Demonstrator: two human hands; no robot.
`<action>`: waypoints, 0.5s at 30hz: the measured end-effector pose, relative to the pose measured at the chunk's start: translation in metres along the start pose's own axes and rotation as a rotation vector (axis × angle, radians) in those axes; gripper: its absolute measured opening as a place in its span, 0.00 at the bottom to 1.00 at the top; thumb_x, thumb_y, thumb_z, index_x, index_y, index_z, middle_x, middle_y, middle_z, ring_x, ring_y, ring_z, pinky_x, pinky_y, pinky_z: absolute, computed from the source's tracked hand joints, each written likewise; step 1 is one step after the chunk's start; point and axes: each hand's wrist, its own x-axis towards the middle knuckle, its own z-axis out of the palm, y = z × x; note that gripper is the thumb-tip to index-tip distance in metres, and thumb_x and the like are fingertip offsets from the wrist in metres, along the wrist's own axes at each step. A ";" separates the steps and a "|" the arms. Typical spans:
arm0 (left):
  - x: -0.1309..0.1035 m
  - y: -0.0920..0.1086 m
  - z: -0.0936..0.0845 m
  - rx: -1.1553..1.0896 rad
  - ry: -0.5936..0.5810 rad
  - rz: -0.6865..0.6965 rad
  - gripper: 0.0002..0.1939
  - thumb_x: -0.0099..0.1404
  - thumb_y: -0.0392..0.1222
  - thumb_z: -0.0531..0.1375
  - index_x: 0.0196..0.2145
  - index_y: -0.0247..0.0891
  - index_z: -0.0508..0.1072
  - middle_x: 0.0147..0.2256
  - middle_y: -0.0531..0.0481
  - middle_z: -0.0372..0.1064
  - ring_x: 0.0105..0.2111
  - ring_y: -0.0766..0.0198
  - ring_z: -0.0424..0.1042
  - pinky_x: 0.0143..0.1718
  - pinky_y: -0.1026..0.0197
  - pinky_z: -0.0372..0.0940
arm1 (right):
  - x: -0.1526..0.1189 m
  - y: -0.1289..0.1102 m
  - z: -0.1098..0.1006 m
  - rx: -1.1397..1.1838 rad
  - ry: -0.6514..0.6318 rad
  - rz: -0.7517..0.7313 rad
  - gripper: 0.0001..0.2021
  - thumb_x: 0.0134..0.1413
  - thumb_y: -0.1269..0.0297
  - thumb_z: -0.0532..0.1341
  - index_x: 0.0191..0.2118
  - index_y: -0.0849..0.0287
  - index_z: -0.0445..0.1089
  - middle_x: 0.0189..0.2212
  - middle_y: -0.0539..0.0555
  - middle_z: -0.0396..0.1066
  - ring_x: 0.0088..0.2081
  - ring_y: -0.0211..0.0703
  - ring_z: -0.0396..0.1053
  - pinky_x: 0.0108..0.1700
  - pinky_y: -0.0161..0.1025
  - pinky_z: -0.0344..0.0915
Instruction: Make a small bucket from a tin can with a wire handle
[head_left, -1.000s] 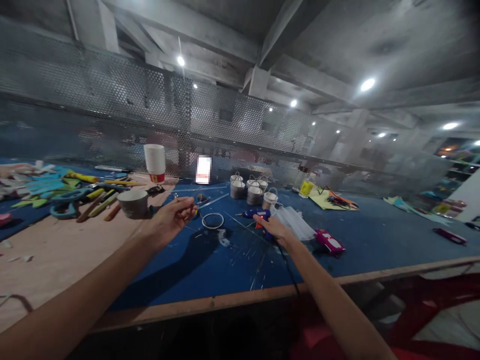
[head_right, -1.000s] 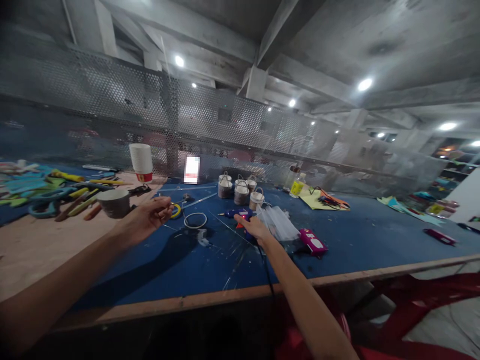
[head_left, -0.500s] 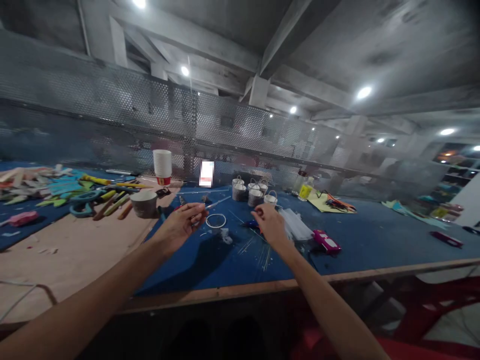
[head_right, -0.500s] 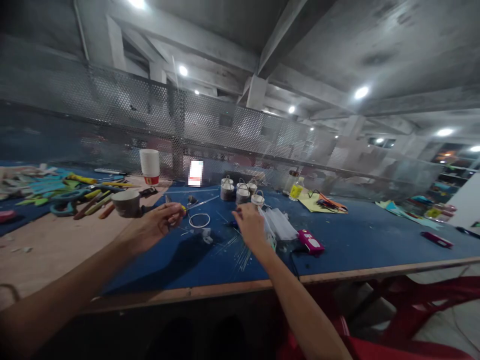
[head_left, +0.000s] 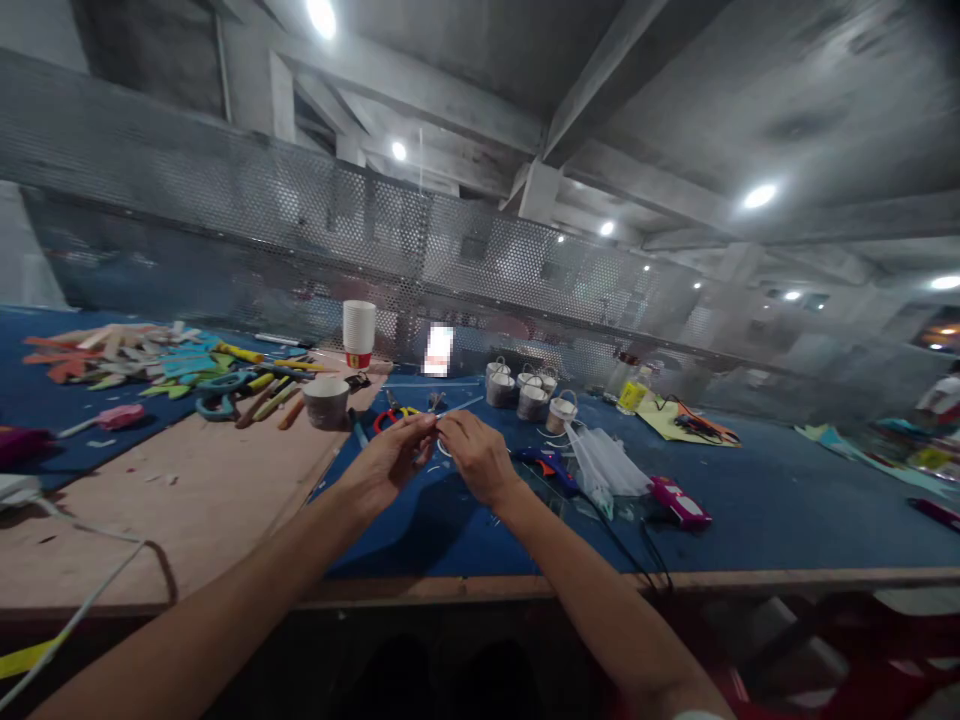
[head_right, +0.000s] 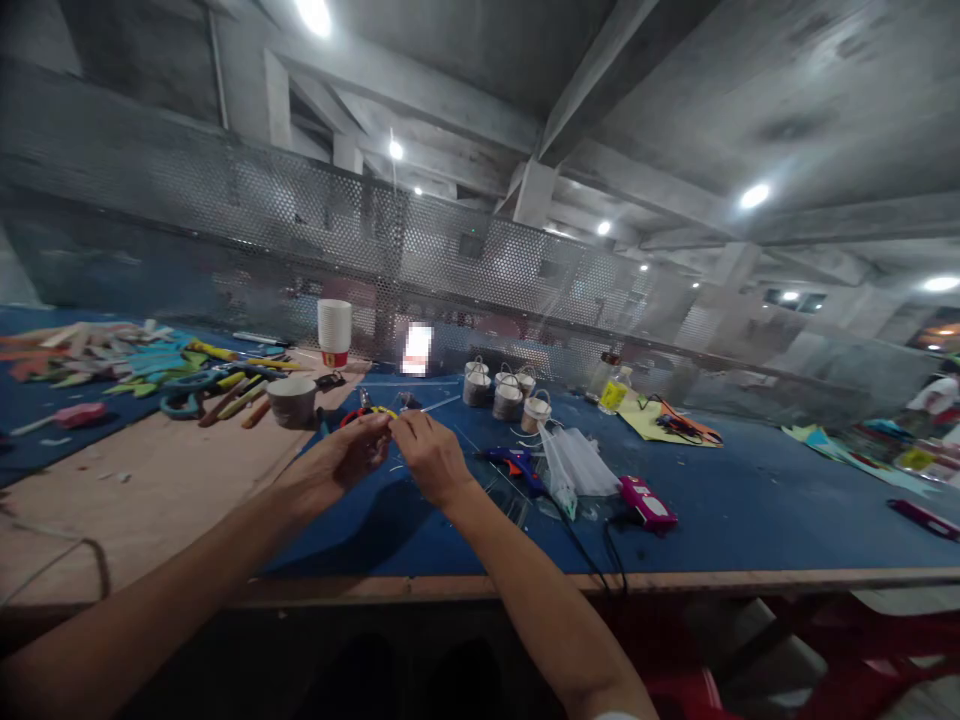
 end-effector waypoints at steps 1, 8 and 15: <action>0.001 0.001 -0.002 -0.008 0.005 -0.011 0.08 0.64 0.26 0.63 0.29 0.33 0.77 0.26 0.52 0.76 0.23 0.72 0.73 0.26 0.71 0.69 | 0.000 -0.001 0.002 0.005 -0.008 -0.005 0.12 0.70 0.72 0.52 0.49 0.60 0.72 0.46 0.61 0.74 0.47 0.46 0.72 0.50 0.39 0.70; 0.007 0.005 -0.015 -0.040 0.041 -0.101 0.08 0.63 0.27 0.65 0.28 0.35 0.77 0.22 0.50 0.74 0.20 0.70 0.72 0.21 0.69 0.68 | 0.002 -0.004 0.012 0.083 -0.038 0.027 0.11 0.71 0.71 0.53 0.48 0.58 0.72 0.45 0.59 0.75 0.47 0.43 0.73 0.48 0.36 0.69; 0.010 0.009 -0.017 -0.063 0.046 -0.098 0.08 0.63 0.27 0.64 0.28 0.33 0.77 0.23 0.50 0.74 0.22 0.69 0.72 0.24 0.68 0.69 | 0.007 -0.007 0.015 0.196 -0.009 0.103 0.13 0.73 0.65 0.51 0.48 0.58 0.73 0.45 0.59 0.75 0.48 0.43 0.73 0.50 0.36 0.68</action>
